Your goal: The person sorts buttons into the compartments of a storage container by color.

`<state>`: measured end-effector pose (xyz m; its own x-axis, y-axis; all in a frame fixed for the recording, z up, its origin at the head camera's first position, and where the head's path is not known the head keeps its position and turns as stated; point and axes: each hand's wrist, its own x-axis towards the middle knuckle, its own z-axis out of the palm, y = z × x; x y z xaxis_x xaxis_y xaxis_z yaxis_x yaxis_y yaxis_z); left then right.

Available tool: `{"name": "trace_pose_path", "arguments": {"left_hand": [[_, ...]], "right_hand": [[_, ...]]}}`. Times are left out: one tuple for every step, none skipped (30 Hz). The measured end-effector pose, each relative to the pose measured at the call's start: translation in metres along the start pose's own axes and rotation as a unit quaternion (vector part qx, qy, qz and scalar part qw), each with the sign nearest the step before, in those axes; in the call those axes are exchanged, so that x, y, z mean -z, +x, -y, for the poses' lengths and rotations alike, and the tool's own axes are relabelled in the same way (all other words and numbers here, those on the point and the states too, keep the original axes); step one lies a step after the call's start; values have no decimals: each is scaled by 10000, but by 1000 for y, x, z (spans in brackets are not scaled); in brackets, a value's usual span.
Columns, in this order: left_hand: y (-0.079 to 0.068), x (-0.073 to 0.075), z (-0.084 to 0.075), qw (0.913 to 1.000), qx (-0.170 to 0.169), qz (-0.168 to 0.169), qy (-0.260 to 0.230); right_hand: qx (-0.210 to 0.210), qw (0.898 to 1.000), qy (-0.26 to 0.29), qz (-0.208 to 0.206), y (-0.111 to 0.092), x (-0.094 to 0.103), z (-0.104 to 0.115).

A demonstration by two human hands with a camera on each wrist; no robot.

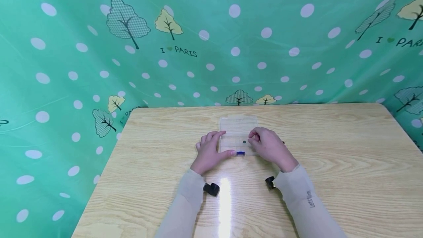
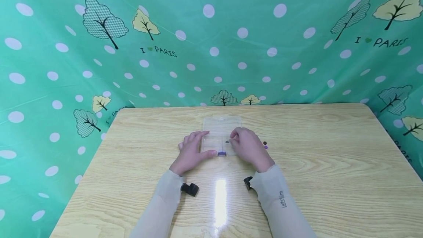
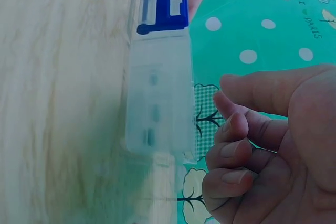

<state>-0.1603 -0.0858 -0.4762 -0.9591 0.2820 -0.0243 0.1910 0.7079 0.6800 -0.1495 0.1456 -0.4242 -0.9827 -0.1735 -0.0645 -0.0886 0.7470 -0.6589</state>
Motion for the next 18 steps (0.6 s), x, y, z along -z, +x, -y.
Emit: {"name": "trace_pose_path", "arguments": {"left_hand": [[0,0,0,10000,-2,-3,-6],[0,0,0,10000,6,5,-17],[0,0,0,10000,10,3,-25],[0,0,0,10000,9,-2,-24],[0,0,0,10000,13,-1,-19],[0,0,0,10000,11,-6,-13],[0,0,0,10000,10,-7,-14],[0,0,0,10000,18,0,-11],[0,0,0,10000,24,1,0],[0,0,0,10000,33,6,2],[0,0,0,10000,40,11,8],[0,0,-1,10000,55,16,21],[0,0,-1,10000,70,24,27],[0,0,-1,10000,83,36,31],[0,0,-2,9999,95,41,42],[0,0,-2,9999,107,49,50],[0,0,-3,9999,119,58,59],[1,0,-3,9999,132,65,68]], "right_hand": [[36,10000,17,-10,-1,1,-1],[81,10000,38,-24,-1,1,-2],[125,9999,62,-38,-2,2,-3],[153,9998,81,-50,-2,3,-3],[173,9998,105,-59,-3,4,-4],[182,9997,123,-63,-4,4,-5],[174,9997,136,-67,-4,5,-6],[154,9997,150,-68,-5,5,-7],[124,9998,160,-65,-5,5,-7],[91,9998,171,-61,-5,5,-8],[76,9998,182,-58,-6,5,-9],[68,9998,194,-57,-6,6,-9],[71,9997,205,-66,-6,6,-9],[86,9997,218,-80,-7,6,-10],[112,9996,220,-96,-7,7,-10],[143,9996,217,-120,-7,8,-10],[173,9995,213,-140,-8,8,-11],[189,9995,200,-163,-8,9,-12]]}}
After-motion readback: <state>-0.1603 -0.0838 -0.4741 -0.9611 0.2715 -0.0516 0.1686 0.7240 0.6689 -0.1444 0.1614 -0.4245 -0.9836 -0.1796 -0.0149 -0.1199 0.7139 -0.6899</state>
